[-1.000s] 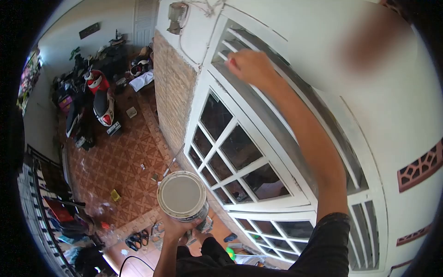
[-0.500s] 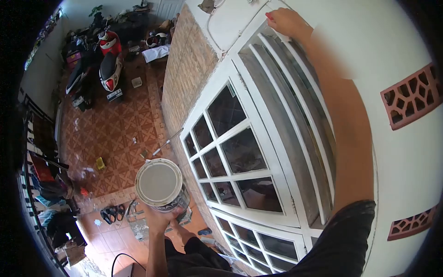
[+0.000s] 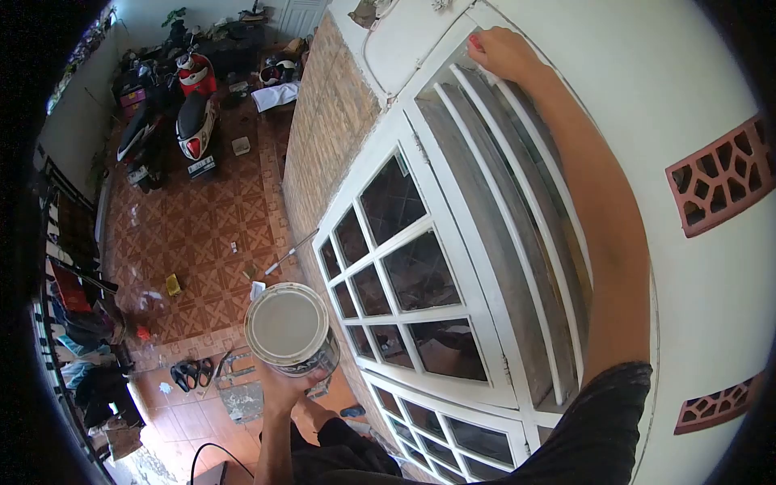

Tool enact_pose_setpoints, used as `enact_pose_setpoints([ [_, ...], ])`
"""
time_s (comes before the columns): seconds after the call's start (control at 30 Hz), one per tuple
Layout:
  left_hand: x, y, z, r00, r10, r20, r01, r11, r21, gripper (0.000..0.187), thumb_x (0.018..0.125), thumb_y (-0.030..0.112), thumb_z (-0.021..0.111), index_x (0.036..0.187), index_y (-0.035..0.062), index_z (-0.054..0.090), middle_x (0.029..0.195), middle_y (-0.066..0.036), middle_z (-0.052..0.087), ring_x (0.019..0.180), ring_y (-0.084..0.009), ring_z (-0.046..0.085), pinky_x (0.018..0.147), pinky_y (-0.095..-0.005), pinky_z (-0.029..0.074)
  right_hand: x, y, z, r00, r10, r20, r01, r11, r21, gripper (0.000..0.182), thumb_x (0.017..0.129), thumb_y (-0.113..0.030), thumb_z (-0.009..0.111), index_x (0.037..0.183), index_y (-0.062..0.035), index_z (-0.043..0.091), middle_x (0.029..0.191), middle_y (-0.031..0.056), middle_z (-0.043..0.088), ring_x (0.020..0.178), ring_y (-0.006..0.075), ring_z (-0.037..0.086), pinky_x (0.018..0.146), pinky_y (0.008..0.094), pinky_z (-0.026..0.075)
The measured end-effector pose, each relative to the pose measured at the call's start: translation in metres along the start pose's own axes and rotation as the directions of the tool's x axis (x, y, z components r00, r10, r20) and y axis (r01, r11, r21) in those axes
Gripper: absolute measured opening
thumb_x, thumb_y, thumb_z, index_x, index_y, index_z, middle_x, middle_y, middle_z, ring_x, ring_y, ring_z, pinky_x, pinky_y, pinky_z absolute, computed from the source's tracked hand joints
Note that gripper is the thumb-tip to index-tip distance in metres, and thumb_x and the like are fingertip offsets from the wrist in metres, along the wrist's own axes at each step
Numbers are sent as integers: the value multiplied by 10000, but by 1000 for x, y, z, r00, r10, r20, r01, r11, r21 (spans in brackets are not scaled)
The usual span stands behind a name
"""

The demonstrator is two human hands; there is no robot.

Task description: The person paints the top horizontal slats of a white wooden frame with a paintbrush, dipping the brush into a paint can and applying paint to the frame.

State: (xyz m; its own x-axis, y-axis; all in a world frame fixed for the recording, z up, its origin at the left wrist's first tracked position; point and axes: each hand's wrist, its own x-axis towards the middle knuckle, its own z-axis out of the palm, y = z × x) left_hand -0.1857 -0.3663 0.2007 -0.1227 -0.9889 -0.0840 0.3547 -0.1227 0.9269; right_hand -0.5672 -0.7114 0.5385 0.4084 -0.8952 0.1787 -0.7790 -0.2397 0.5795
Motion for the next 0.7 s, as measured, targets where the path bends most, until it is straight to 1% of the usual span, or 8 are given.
enact_pose_setpoints([
  [0.07,-2,-2,0,1000,6,5,-6,1000,5,1167,537,288,993,1408,-3,272,1310,-165,505,1207,-264,562,1041,-391,476,-9,3,-6,998,9,56,-7,1000,-29,382,929,-320,557,834,37,651,787,228,670,764,425,630,744,488,504],
  [0.17,-3,-8,-2,1000,15,18,-16,1000,7,1183,539,300,993,1421,1,262,1310,-164,505,1210,-267,558,1046,-396,467,-10,5,-8,999,-50,10,50,999,-1,418,945,-305,569,736,56,590,699,236,599,646,413,557,660,477,462],
  [0.23,-1,-8,-2,999,34,33,-34,999,6,1186,540,304,992,1425,5,262,1312,-162,503,1211,-267,556,1047,-397,463,-2,3,-14,999,-43,-34,44,999,31,398,948,-304,573,767,49,601,713,234,604,656,403,571,660,477,462],
  [0.27,0,-8,-2,998,49,37,-49,999,9,1184,540,304,992,1425,7,264,1314,-160,502,1209,-264,557,1043,-395,466,3,-1,-17,998,-39,-58,41,998,48,388,950,-303,574,782,45,607,720,233,607,660,398,578,660,477,462],
  [0.37,1,-7,-1,996,71,51,-72,997,13,1179,540,301,992,1425,12,270,1320,-155,499,1205,-256,559,1033,-389,472,21,-4,3,961,-129,-243,155,984,91,352,950,-310,583,839,20,632,753,223,629,693,386,608,668,469,481],
  [0.47,-1,-6,-3,998,46,52,-46,999,-7,1176,542,289,992,1428,14,269,1322,-152,498,1205,-251,559,1031,-387,475,30,-4,27,976,-168,-136,163,986,-45,309,939,-306,592,876,-9,649,778,202,655,733,382,632,688,467,506],
  [0.57,-5,-4,-5,998,34,51,-32,999,-35,1178,544,264,991,1435,18,261,1323,-152,497,1209,-251,557,1037,-389,475,8,-12,26,996,-79,-35,75,990,-116,273,912,-275,599,853,-19,672,776,190,678,796,377,667,719,479,537],
  [0.7,-6,-2,-8,999,24,39,-22,998,-66,1187,542,222,989,1445,25,243,1341,-157,477,1223,-259,549,1041,-388,475,-17,-23,13,989,-99,107,118,975,-186,251,898,-264,611,866,-24,680,788,199,679,793,379,669,720,480,543],
])
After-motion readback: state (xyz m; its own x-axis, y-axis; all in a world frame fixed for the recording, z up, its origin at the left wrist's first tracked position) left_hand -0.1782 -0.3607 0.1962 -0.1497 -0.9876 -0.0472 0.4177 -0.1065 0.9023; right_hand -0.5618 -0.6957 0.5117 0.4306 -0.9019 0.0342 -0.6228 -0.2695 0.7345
